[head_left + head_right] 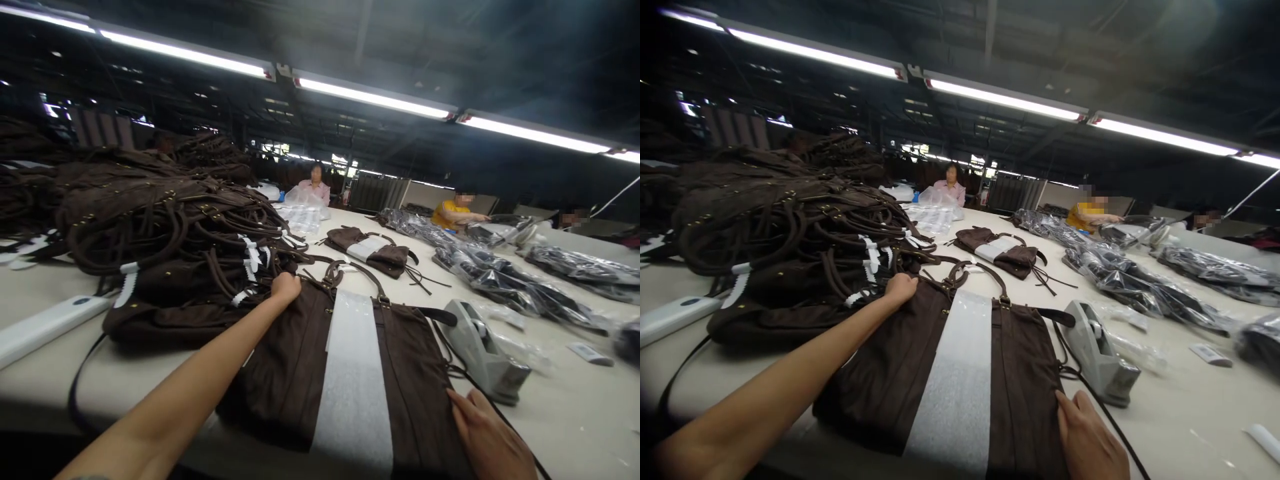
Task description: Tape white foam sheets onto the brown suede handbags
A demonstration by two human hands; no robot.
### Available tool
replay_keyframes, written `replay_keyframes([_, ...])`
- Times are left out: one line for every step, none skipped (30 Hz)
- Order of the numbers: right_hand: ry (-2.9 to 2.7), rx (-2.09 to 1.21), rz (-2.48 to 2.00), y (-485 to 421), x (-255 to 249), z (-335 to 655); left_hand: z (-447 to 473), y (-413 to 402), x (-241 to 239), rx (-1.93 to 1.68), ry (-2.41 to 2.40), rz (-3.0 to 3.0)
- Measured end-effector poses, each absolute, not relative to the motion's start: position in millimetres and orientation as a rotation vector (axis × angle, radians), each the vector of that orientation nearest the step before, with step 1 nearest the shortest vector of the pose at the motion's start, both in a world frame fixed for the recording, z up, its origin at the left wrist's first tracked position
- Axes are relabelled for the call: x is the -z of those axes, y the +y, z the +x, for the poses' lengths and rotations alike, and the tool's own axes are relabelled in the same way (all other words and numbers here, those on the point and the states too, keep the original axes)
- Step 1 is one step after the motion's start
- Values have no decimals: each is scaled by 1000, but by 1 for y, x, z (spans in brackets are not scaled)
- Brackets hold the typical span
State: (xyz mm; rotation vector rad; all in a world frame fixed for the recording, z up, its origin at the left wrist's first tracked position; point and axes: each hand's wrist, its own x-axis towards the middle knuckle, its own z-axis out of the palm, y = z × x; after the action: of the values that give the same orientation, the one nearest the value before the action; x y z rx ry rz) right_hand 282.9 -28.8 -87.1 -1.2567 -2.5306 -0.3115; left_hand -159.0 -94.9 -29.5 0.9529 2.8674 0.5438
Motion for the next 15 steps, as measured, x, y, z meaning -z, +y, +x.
replay_keyframes([-2532,323,-1267,-30,86,283,-160,-99,35,-534,2888,918])
replay_keyframes([-2522,342,-1292,-30,85,282,-158,-103,40,-524,2915,898])
replay_keyframes([-2506,369,-1317,-32,84,281,-155,-107,43,-518,2947,899])
replay_keyframes([-2483,401,-1329,-33,83,279,-151,-111,45,-516,2982,927])
replay_keyframes([-2456,435,-1314,-33,82,278,-146,-114,46,-520,3016,985])
replay_keyframes([-2434,464,-1263,-33,82,276,-141,-117,47,-529,3043,1077])
replay_keyframes([-2420,481,-1181,-33,83,276,-137,-119,47,-542,3055,1198])
replay_keyframes([-2419,483,-1079,-32,84,275,-134,-121,48,-554,3041,1339])
replay_keyframes([-2432,465,-979,-31,86,276,-134,-124,51,-552,2993,1515])
replay_keyframes([-2457,422,-901,-30,89,277,-137,-127,56,-530,2915,1707])
replay_keyframes([-2490,354,-855,-29,91,279,-142,-129,62,-494,2811,1894])
replay_keyframes([-2523,264,-844,-28,94,282,-148,-132,69,-424,2679,2113])
replay_keyframes([-2553,154,-858,-27,95,284,-155,-134,76,-368,2591,2243])
replay_keyframes([-2578,31,-884,-26,96,287,-162,-136,82,-330,2548,2302])
replay_keyframes([-2596,-96,-911,-25,96,290,-167,-137,88,-295,2526,2320])
